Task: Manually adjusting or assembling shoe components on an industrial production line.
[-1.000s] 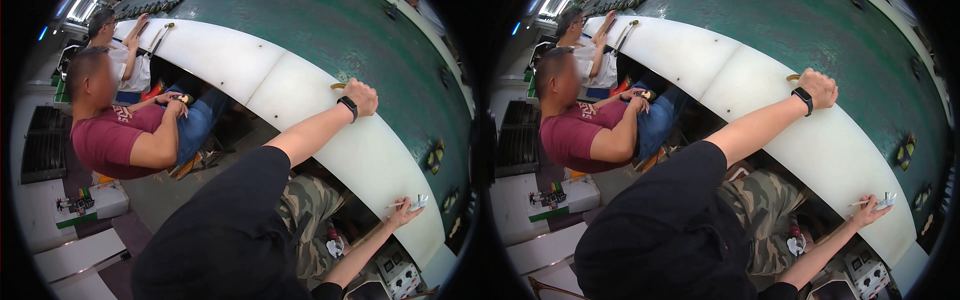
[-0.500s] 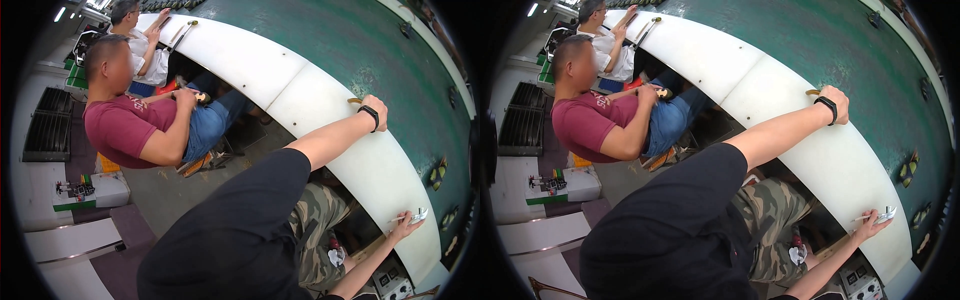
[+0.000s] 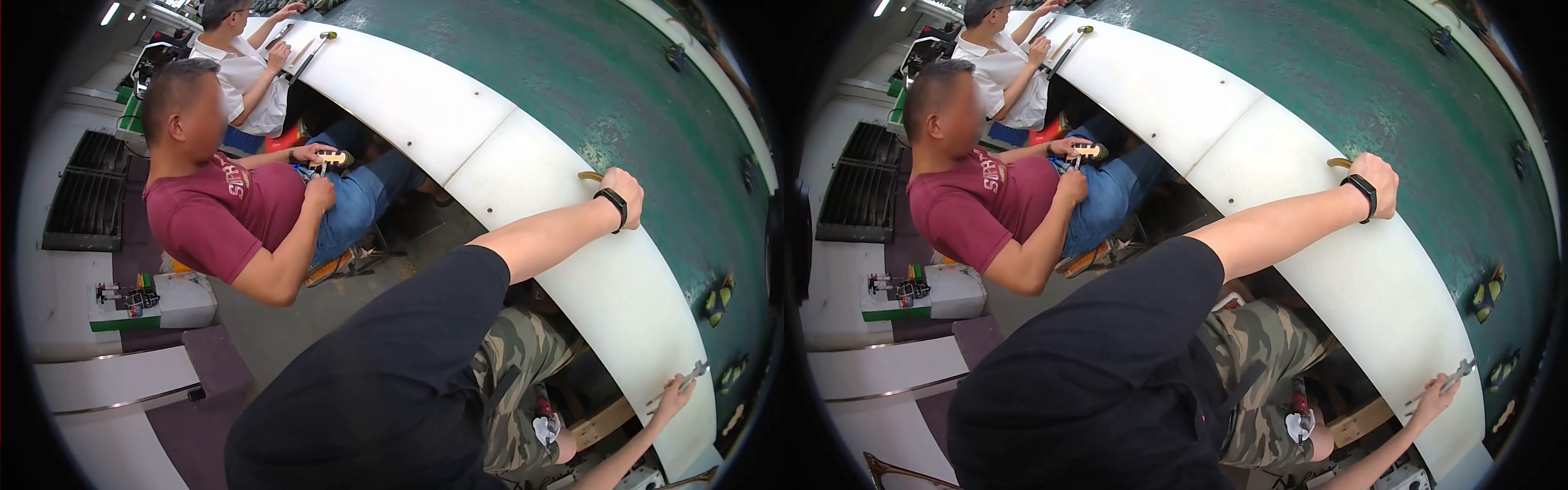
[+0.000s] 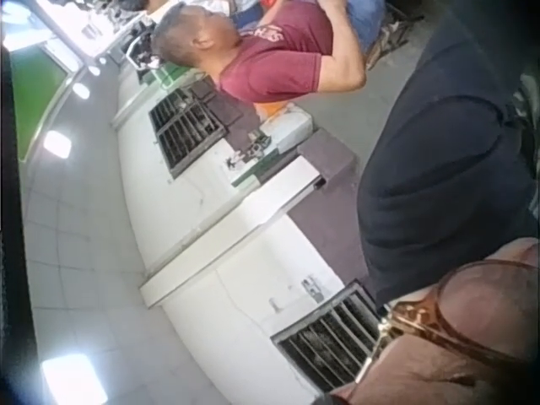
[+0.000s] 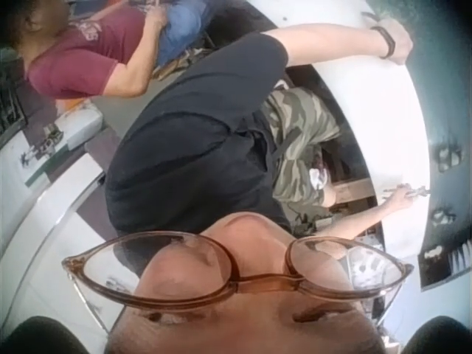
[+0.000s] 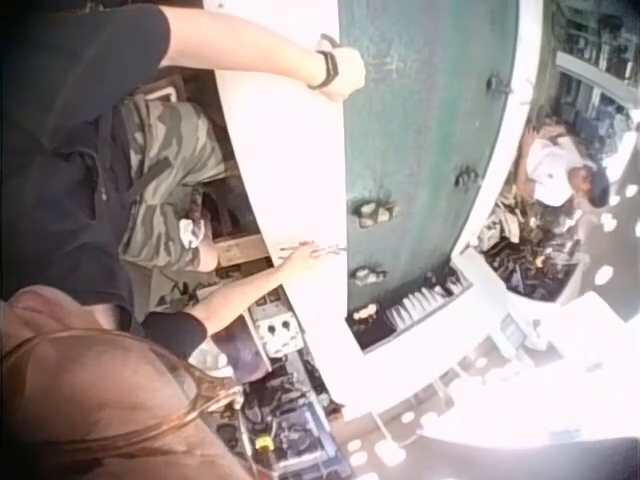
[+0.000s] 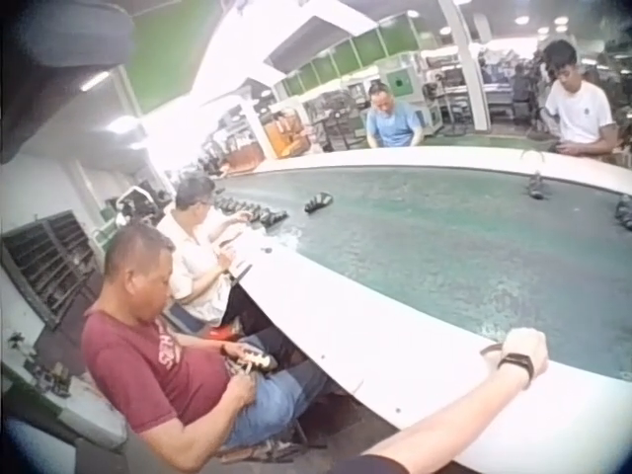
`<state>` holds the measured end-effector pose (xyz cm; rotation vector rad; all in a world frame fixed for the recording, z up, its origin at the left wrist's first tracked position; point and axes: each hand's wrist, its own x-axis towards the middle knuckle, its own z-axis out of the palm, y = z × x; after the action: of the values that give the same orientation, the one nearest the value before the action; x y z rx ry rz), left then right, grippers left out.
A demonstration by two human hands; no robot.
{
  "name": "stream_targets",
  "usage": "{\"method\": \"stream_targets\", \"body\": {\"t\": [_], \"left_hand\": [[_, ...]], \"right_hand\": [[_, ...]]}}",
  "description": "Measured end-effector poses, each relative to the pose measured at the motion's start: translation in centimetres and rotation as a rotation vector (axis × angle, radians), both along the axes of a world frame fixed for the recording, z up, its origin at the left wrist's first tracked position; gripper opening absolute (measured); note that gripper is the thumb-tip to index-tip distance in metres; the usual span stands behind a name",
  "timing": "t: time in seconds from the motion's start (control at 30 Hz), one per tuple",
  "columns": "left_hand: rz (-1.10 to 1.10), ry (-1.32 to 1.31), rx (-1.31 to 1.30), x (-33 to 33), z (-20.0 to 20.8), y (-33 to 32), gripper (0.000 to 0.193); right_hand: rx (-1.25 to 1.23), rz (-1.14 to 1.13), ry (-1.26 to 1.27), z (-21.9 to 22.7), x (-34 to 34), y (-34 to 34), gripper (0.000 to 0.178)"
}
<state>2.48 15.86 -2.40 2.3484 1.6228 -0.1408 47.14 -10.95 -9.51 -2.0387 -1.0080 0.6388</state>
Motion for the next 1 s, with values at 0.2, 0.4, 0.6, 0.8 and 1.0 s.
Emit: {"method": "stream_targets", "body": {"t": [0.2, 0.4, 0.6, 0.8, 1.0], "left_hand": [[0.001, 0.025, 0.006, -0.2, -0.3, 0.1, 0.022], [-0.023, 0.016, -0.002, -0.5, -0.3, 0.1, 0.022], [-0.034, 0.009, 0.012, -0.3, -0.3, 0.2, 0.025], [-0.038, -0.012, 0.001, -0.6, -0.2, 0.3, 0.027], [-0.042, -0.009, 0.019, -0.4, -0.7, 0.3, 0.026]], "right_hand": [[0.015, -0.172, -0.316, 0.9, 6.7, 4.9, 0.044], [-0.452, -0.111, -0.587, 2.7, 6.5, 12.3, 0.076], [-0.368, 0.056, -0.907, 1.4, 4.4, 16.5, 0.087], [-0.563, 0.156, -0.967, 0.7, 3.9, 18.4, 0.085], [-0.631, 0.141, -1.032, 0.2, 6.2, 16.5, 0.082]]}}
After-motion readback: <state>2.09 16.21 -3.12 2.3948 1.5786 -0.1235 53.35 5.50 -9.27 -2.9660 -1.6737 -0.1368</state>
